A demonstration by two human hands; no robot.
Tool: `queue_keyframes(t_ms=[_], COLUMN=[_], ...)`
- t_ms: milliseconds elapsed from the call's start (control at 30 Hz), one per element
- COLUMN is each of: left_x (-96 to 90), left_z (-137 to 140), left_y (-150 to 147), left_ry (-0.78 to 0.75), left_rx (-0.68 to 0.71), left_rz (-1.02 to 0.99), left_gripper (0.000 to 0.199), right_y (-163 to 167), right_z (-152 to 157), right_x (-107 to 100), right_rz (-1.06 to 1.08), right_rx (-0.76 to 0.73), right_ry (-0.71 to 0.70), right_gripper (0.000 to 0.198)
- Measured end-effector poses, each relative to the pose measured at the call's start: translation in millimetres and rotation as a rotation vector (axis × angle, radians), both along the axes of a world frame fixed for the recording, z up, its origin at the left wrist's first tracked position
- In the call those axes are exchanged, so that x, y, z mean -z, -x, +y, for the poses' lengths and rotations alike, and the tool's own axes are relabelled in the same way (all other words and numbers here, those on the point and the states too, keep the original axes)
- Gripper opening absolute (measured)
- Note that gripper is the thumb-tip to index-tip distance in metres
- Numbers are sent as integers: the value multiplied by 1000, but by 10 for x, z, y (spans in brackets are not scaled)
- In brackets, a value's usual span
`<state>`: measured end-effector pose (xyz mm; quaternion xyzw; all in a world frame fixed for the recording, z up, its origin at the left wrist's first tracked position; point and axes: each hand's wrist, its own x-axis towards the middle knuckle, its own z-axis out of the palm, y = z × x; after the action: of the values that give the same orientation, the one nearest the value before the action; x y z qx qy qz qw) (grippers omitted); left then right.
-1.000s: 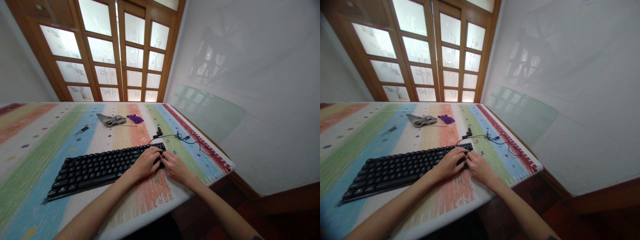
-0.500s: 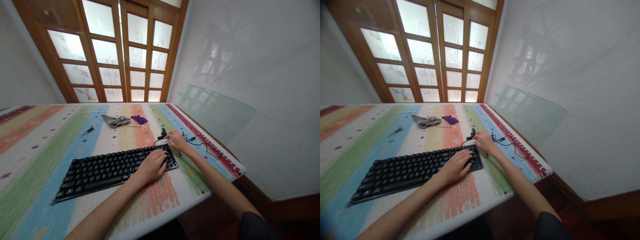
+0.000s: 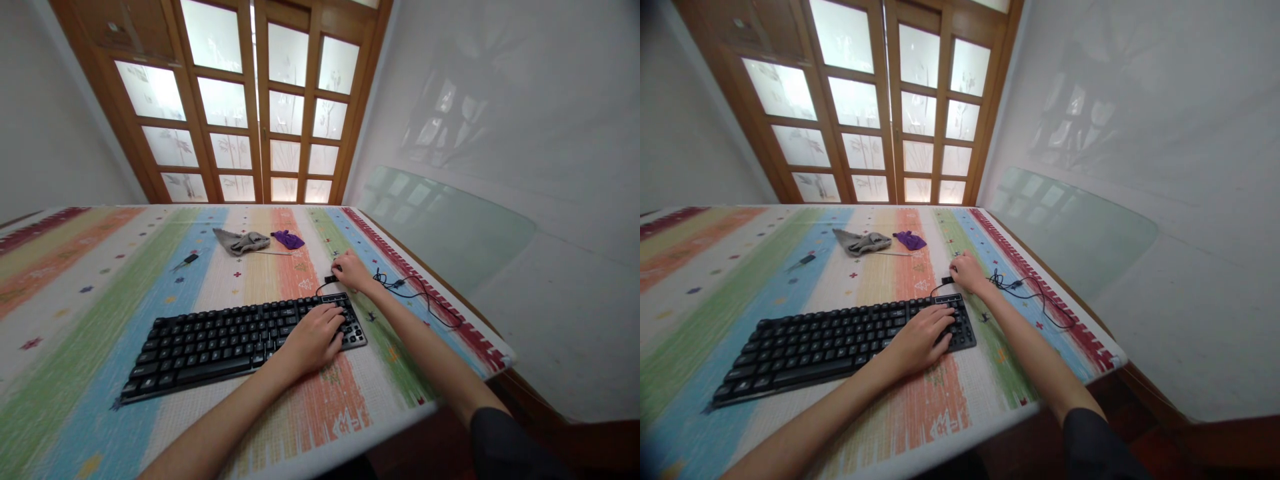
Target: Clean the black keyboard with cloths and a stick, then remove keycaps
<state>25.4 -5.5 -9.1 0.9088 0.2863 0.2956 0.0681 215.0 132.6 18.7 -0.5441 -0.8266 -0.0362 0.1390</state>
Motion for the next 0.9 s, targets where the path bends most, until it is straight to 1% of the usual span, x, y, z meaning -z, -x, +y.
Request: queue_keyframes(t_ms=[200,500,600,767,900], left_x=[-18,-4,5,-3,-20], left_z=[-5,1,5,7,-1], left_y=[6,10,10,9,12], left_ry=[13,17,14,18,18], left_rx=[12,10,12,7,4], left_rz=[-10,-11,-14,-5,0], left_gripper=[21,22,22,23,23], right_y=[5,-19,-14,-2,-33], right_z=[143,222,223,152,-36], right_x=[63,52,48,-14,-31], right_rz=[88,254,332,463,549], right_rx=[48,24,29,-1,-49], right_ry=[35,116,120,114,129], right_gripper=[18,7,14,21,14])
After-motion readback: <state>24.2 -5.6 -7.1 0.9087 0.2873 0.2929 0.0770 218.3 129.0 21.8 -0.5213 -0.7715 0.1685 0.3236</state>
